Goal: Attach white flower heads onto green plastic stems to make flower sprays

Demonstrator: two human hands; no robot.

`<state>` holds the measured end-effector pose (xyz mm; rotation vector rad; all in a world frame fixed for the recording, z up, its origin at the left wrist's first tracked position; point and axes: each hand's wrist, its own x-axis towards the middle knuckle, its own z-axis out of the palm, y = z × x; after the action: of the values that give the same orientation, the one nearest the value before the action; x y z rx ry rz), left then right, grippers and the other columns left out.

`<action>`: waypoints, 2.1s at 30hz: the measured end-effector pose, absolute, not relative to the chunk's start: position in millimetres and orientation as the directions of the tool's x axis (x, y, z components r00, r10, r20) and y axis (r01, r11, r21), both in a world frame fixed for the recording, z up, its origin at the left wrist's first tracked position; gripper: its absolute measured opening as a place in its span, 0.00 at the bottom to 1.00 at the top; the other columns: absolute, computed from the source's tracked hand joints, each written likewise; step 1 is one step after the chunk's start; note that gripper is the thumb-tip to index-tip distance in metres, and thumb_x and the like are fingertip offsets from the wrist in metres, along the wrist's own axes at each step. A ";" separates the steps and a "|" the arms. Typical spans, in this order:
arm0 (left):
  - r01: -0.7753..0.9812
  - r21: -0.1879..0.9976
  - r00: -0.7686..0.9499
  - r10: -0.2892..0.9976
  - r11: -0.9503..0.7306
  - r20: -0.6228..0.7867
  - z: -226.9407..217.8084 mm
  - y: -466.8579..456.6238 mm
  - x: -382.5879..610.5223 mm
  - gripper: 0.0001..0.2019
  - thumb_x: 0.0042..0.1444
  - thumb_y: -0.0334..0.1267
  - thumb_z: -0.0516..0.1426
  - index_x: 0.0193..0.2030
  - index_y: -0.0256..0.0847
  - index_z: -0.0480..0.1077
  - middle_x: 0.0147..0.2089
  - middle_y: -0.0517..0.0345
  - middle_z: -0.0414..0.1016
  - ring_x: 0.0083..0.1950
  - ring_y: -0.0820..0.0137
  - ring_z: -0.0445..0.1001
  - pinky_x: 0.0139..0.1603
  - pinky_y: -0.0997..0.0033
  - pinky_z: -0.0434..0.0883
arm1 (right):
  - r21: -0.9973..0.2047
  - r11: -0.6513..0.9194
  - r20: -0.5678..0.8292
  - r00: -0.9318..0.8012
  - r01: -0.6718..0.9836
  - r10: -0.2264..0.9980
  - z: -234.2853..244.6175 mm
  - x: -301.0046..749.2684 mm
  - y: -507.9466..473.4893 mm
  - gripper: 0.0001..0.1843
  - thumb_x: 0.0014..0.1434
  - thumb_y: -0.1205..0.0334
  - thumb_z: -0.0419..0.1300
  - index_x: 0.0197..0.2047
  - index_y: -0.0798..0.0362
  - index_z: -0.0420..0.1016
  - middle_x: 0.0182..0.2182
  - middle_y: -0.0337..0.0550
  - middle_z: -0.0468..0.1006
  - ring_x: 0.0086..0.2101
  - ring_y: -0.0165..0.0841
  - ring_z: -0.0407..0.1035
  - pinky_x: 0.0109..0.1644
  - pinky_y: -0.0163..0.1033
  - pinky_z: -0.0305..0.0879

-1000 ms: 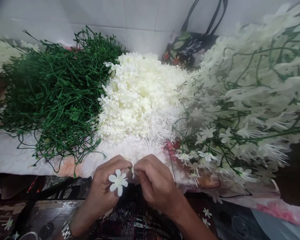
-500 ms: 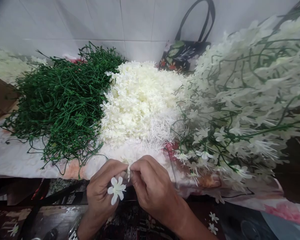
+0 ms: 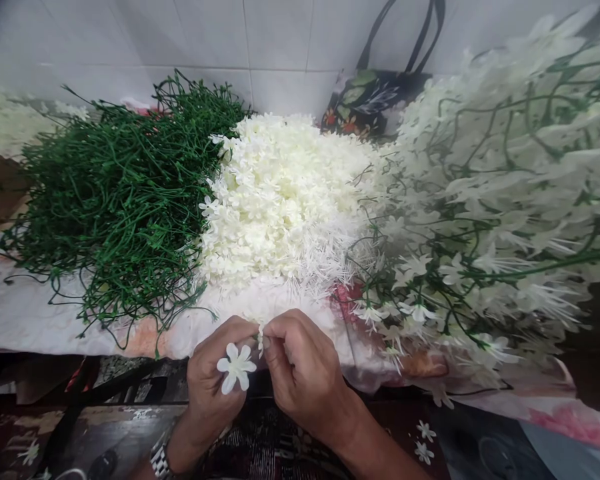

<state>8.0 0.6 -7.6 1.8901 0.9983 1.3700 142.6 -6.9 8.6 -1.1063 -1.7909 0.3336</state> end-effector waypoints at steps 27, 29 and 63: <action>0.177 0.868 0.158 0.884 -0.464 0.441 1.9 7.4 4.1 0.07 0.53 0.24 0.53 0.30 0.38 0.69 0.24 0.63 0.66 0.25 0.77 0.65 0.26 0.81 0.62 | -0.614 0.549 0.550 -0.192 0.567 0.813 11.6 149.8 -3.7 0.06 0.60 0.75 0.51 0.36 0.55 0.64 0.27 0.39 0.68 0.27 0.26 0.63 0.31 0.31 0.62; 0.185 0.863 0.180 0.880 -0.470 0.440 2.2 8.0 4.1 0.07 0.53 0.24 0.52 0.29 0.37 0.68 0.23 0.63 0.65 0.25 0.77 0.64 0.25 0.80 0.61 | -0.617 0.548 0.534 -0.211 0.565 0.819 12.3 150.8 -3.9 0.06 0.60 0.75 0.51 0.36 0.55 0.63 0.26 0.39 0.67 0.27 0.26 0.63 0.30 0.31 0.62; 0.185 0.908 0.215 0.917 -0.375 0.335 4.8 7.6 3.6 0.08 0.48 0.24 0.48 0.24 0.40 0.61 0.20 0.65 0.53 0.22 0.75 0.55 0.21 0.76 0.54 | -0.670 0.535 0.543 -0.151 0.515 0.826 8.8 141.2 -4.7 0.10 0.58 0.77 0.50 0.37 0.53 0.63 0.25 0.38 0.67 0.25 0.26 0.63 0.26 0.31 0.63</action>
<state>3.6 7.6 4.8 1.7287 1.0351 1.2152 141.2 -4.7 8.8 -1.1102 -1.8148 0.4073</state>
